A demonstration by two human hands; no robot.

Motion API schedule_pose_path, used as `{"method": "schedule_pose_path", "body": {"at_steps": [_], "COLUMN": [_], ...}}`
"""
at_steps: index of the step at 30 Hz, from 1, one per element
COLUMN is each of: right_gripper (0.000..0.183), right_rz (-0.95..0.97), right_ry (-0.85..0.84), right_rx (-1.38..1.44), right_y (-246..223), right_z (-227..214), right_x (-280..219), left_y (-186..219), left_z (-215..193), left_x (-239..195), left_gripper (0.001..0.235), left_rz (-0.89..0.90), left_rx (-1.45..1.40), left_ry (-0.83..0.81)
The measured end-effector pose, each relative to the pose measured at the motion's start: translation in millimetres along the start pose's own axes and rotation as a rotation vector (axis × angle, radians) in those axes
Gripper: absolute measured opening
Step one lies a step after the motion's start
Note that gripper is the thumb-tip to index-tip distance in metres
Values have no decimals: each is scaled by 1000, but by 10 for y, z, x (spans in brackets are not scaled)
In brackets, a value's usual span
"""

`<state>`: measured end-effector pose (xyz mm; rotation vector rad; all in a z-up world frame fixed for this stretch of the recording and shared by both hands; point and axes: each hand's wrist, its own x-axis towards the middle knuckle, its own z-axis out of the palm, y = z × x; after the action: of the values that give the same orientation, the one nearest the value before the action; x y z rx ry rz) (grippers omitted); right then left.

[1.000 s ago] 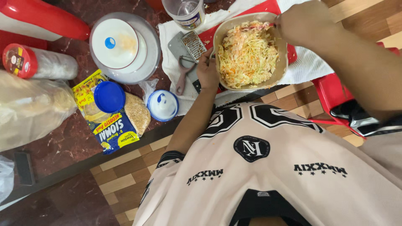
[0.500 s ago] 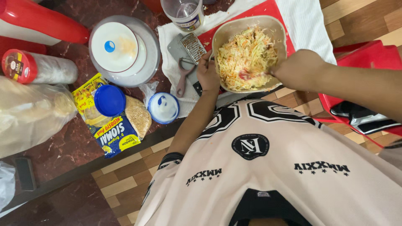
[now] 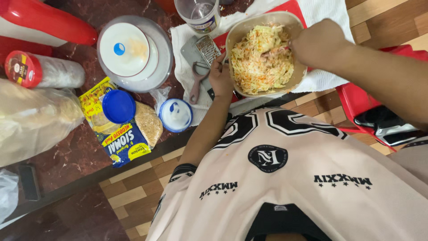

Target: The person mixes shredded cabbage and carrots in a bowl using a red spatula, then transfers the mixed salad into a clear plastic container. The person handles the bowl and spatula throughout the process.

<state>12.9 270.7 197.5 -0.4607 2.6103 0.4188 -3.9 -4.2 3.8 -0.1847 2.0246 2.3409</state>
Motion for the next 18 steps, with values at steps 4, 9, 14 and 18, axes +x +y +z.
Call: {"method": "schedule_pose_path", "body": {"at_steps": [4, 9, 14, 18], "right_gripper": [19, 31, 34, 51], "right_rz": [-75, -207, -152, 24], "right_ry": [254, 449, 148, -163], "right_rx": [-86, 77, -36, -18], "right_y": [187, -90, 47, 117], "right_z": [-279, -417, -169, -27], "right_x": [40, 847, 945, 504], "left_y": [-27, -106, -104, -78], "left_z": [-11, -59, -115, -32], "left_x": [100, 238, 279, 195], "left_gripper": [35, 34, 32, 33], "left_rz": [5, 23, 63, 69], "left_rx": [34, -29, 18, -116], "left_ry": [1, -81, -115, -34]}}
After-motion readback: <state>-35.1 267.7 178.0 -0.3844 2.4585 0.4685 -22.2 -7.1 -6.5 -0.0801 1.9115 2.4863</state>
